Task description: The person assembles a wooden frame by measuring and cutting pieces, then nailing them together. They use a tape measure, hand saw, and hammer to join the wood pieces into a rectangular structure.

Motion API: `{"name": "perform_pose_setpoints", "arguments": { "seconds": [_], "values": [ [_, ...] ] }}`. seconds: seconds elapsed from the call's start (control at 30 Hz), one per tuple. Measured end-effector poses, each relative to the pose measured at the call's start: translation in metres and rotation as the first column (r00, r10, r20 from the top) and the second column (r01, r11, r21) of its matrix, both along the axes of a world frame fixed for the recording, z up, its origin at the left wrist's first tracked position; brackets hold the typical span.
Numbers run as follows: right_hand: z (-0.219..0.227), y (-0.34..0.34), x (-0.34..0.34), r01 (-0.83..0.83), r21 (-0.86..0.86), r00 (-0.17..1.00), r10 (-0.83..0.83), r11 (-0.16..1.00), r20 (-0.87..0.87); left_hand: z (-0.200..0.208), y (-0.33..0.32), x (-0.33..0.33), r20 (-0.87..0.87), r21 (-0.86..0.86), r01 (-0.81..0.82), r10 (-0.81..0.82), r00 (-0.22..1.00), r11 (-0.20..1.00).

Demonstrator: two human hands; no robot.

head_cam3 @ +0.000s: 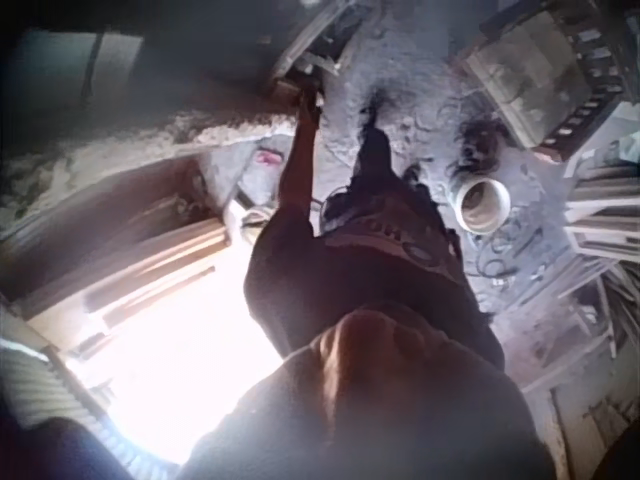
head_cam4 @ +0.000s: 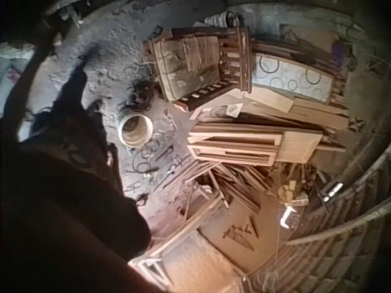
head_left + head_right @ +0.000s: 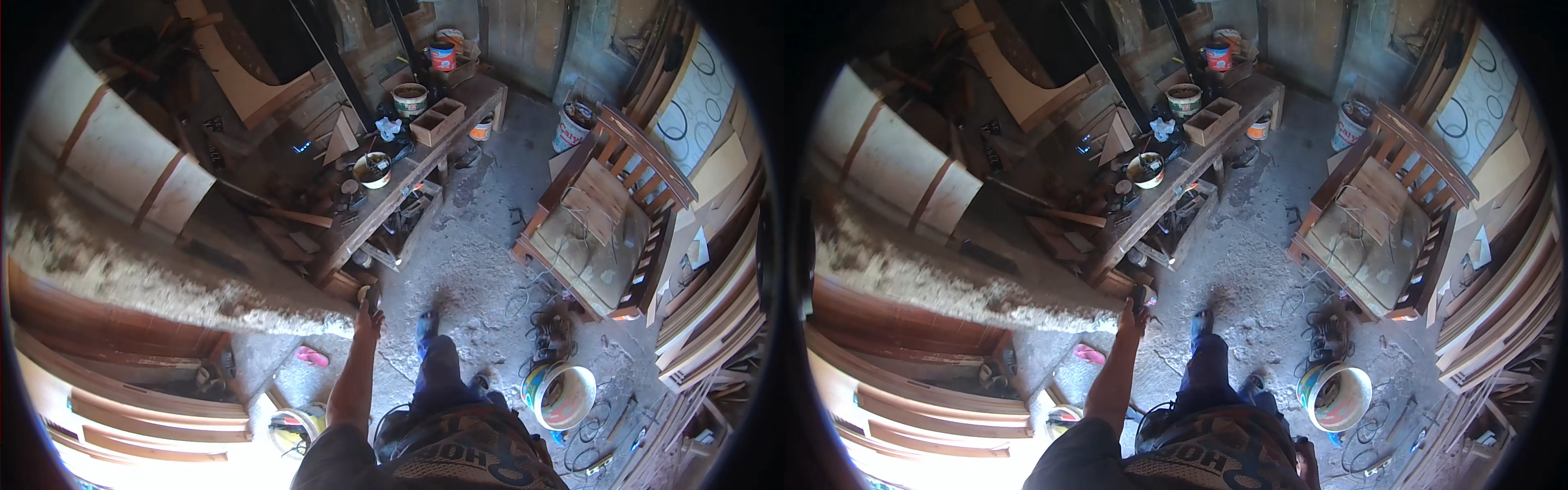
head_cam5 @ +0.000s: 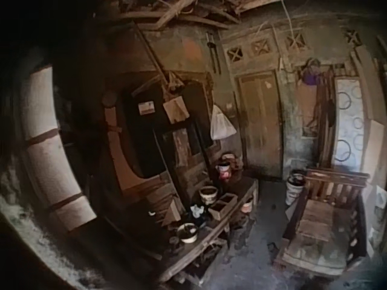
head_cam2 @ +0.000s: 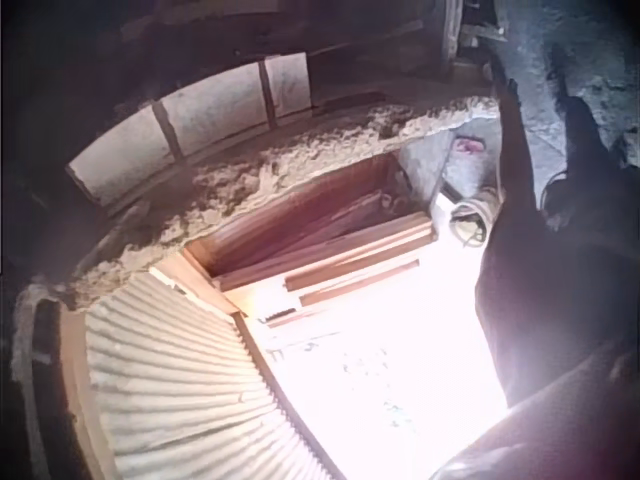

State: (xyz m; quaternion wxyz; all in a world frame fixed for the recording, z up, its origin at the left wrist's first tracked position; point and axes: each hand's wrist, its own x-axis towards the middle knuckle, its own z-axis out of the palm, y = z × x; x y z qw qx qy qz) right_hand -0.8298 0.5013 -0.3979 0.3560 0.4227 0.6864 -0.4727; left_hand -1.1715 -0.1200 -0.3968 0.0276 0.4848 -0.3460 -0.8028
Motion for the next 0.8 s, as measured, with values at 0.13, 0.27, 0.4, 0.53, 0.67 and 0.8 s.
{"name": "perform_pose_setpoints", "arguments": {
  "seconds": [0.13,0.27,0.4,0.53,0.67,0.8],
  "values": [
    [0.044,-0.036,-0.078,-0.031,0.079,0.993,0.022,0.996,0.119,-0.046,-0.048,-0.103,0.081,-0.026,-0.098,0.100,0.992,0.995],
    [0.077,-0.084,-0.142,-0.058,0.128,0.983,0.035,0.990,0.178,-0.066,-0.094,-0.230,0.123,-0.019,-0.086,0.088,0.988,0.996],
    [0.077,-0.120,-0.178,-0.313,0.132,0.950,0.311,0.941,0.038,-0.066,-0.129,-0.352,0.005,-0.131,0.022,-0.021,1.000,0.991],
    [0.010,-0.072,-0.118,0.023,0.123,0.993,-0.037,0.992,0.114,-0.077,-0.164,-0.439,-0.008,-0.611,0.394,-0.502,0.865,0.687],
    [0.059,-0.162,-0.204,-0.006,0.304,0.979,-0.056,0.953,0.195,-0.060,-0.190,-0.482,0.322,-0.936,0.072,-0.757,0.569,-0.345],
    [0.127,-0.231,-0.235,0.435,0.352,0.854,-0.504,0.828,0.131,-0.080,-0.124,-0.468,0.585,-0.722,-0.172,-0.724,0.365,-0.670]
  ]
}}
